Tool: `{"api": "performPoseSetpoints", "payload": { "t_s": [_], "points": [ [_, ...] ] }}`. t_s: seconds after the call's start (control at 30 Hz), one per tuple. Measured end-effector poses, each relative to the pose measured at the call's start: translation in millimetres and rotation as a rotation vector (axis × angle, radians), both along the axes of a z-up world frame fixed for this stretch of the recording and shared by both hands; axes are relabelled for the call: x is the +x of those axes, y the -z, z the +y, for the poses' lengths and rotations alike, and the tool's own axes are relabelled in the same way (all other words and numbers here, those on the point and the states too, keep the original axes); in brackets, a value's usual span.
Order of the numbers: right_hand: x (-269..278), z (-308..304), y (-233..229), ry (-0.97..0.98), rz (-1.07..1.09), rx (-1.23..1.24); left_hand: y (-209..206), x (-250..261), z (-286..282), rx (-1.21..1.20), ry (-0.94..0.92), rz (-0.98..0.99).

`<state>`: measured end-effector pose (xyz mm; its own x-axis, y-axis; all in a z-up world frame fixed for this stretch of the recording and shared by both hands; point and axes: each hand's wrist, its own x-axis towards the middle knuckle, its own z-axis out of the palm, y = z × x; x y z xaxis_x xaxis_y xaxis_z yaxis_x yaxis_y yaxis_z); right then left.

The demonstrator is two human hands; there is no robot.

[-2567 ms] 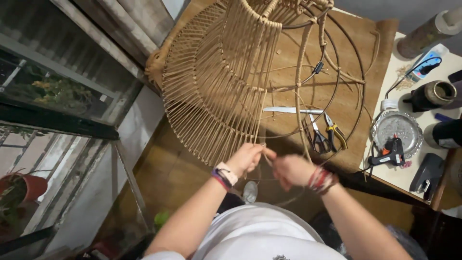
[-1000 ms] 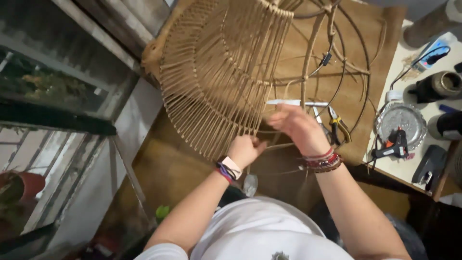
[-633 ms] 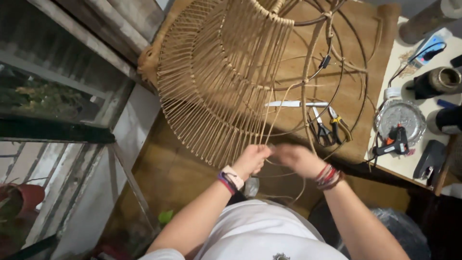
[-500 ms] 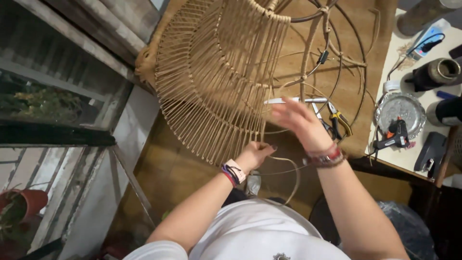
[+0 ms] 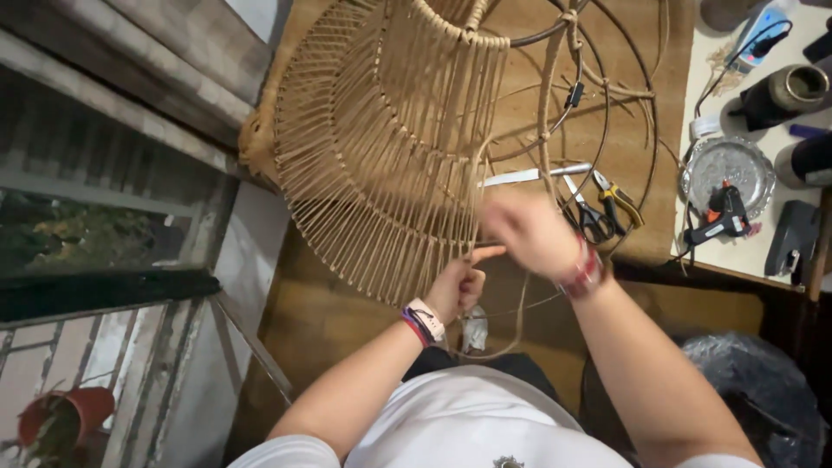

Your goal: Weaving and securing rattan strands onto a circular frame to construct a furniture component

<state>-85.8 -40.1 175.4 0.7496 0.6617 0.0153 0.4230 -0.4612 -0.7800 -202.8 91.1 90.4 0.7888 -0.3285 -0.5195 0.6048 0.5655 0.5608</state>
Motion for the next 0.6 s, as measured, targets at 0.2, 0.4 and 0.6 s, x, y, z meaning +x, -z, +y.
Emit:
{"api": "performPoseSetpoints", "payload": {
  "t_s": [0.2, 0.4, 0.6],
  "points": [
    [-58.8, -62.1, 112.9, -0.197, 0.239, -0.759, 69.3, -16.9, -12.1, 0.013, -0.054, -0.029],
    [16.6, -28.9, 73.8, 0.494, 0.892, 0.846, 94.2, -0.4, -24.4, 1.066, 0.064, -0.245],
    [-4.4, -69.3, 53.8, -0.235, 0.222, 0.216, 87.0, -13.2, -64.8, 0.464, -0.444, -0.134]
  ]
}}
